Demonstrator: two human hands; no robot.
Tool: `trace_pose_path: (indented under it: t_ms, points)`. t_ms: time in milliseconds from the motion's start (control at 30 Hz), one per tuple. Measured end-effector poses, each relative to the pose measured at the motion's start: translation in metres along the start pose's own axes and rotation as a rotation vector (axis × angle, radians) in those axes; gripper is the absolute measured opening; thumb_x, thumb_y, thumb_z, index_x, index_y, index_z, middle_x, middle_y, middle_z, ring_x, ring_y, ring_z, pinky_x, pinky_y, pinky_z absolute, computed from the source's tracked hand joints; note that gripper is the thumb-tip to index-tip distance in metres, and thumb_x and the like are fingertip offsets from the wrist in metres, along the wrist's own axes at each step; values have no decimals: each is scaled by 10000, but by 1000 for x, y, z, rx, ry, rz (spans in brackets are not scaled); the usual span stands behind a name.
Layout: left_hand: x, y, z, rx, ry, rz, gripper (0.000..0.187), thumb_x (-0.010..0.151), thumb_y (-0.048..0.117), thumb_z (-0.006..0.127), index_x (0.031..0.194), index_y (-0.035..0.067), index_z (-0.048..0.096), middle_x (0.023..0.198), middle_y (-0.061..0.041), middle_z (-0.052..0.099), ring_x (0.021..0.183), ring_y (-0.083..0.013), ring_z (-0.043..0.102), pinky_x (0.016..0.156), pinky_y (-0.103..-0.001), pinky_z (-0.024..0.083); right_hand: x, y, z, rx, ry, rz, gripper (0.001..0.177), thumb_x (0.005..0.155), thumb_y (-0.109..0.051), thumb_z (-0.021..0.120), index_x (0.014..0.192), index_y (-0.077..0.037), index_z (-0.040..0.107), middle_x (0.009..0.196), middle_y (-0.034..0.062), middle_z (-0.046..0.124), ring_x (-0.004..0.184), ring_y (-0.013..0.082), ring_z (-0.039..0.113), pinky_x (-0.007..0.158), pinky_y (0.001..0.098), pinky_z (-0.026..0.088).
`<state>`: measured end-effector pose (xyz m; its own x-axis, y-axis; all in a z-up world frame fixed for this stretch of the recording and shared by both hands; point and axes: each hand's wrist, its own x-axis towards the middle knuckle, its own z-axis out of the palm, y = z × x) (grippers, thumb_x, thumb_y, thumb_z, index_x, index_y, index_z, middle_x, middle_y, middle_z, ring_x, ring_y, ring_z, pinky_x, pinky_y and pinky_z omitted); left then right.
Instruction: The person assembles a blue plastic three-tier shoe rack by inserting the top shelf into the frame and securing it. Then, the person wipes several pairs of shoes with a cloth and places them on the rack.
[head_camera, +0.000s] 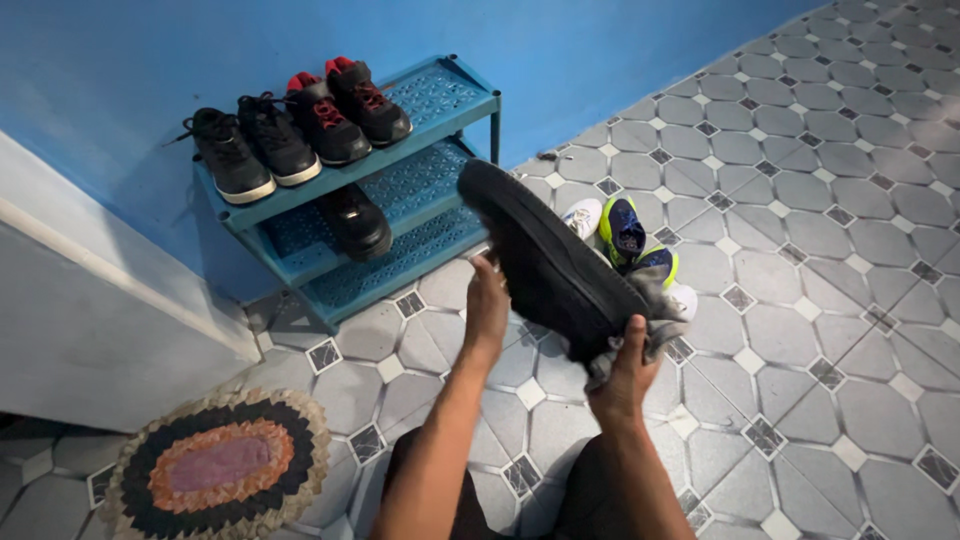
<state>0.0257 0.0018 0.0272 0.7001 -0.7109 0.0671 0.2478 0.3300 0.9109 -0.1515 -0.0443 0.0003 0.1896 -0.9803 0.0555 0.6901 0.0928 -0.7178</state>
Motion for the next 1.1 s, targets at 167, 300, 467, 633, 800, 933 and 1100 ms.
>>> trace_pose_path:
  t_ms: [167, 300, 467, 633, 800, 933, 1100]
  points:
    - [13, 25, 16, -115, -124, -140, 854, 930, 629, 579, 1507, 25, 406, 1409, -126, 563, 1297, -239, 551, 1102, -407, 456, -1, -10, -11, -663, -238, -611, 650, 859, -241, 815, 1337, -94, 399, 1056, 123, 522, 911, 229, 532, 773, 385, 465]
    - [16, 29, 26, -293, 19, -279, 775, 869, 510, 700, 1448, 44, 480, 1346, -108, 618, 1205, -273, 622, 1011, -432, 529, -13, -17, 5, -718, -529, -757, 492, 988, -235, 724, 1337, -74, 417, 1378, 131, 501, 1256, 221, 514, 1095, 367, 408]
    - [8, 18, 14, -395, -106, -132, 780, 928, 552, 641, 1474, 25, 461, 1362, -122, 601, 1210, -266, 615, 1016, -438, 519, 20, -45, 28, -574, -401, -76, 426, 1063, -331, 547, 1386, -54, 558, 1258, 59, 621, 1160, 153, 575, 1035, 297, 446]
    - [-3, 12, 5, -491, -355, -336, 875, 952, 706, 448, 1502, 26, 454, 1376, -136, 621, 1214, -264, 635, 1036, -430, 517, 59, -49, 71, -700, -495, 100, 369, 1026, -317, 584, 1307, -79, 611, 1101, 8, 648, 991, 96, 580, 878, 262, 479]
    - [-13, -2, -6, -604, -417, -430, 886, 969, 723, 421, 1485, 4, 460, 1305, -167, 638, 1150, -280, 660, 1001, -422, 550, 93, -26, 91, -822, -514, -76, 317, 1098, -320, 613, 1186, -16, 634, 955, 56, 599, 855, 128, 543, 753, 291, 462]
    - [-13, -17, -13, -695, -419, -493, 855, 1005, 707, 424, 1474, -5, 483, 1280, -164, 654, 1123, -273, 673, 973, -423, 561, 127, 6, 84, -713, -283, 53, 343, 1052, -358, 598, 1210, -57, 641, 962, 19, 646, 855, 109, 575, 732, 285, 477]
    - [-12, -19, -23, -738, -337, -343, 820, 1038, 687, 428, 1492, 7, 479, 1284, -156, 645, 1122, -280, 651, 974, -436, 556, 133, 21, 42, -592, -69, 594, 462, 989, -441, 592, 1271, -75, 615, 1067, 67, 642, 954, 189, 627, 804, 362, 536]
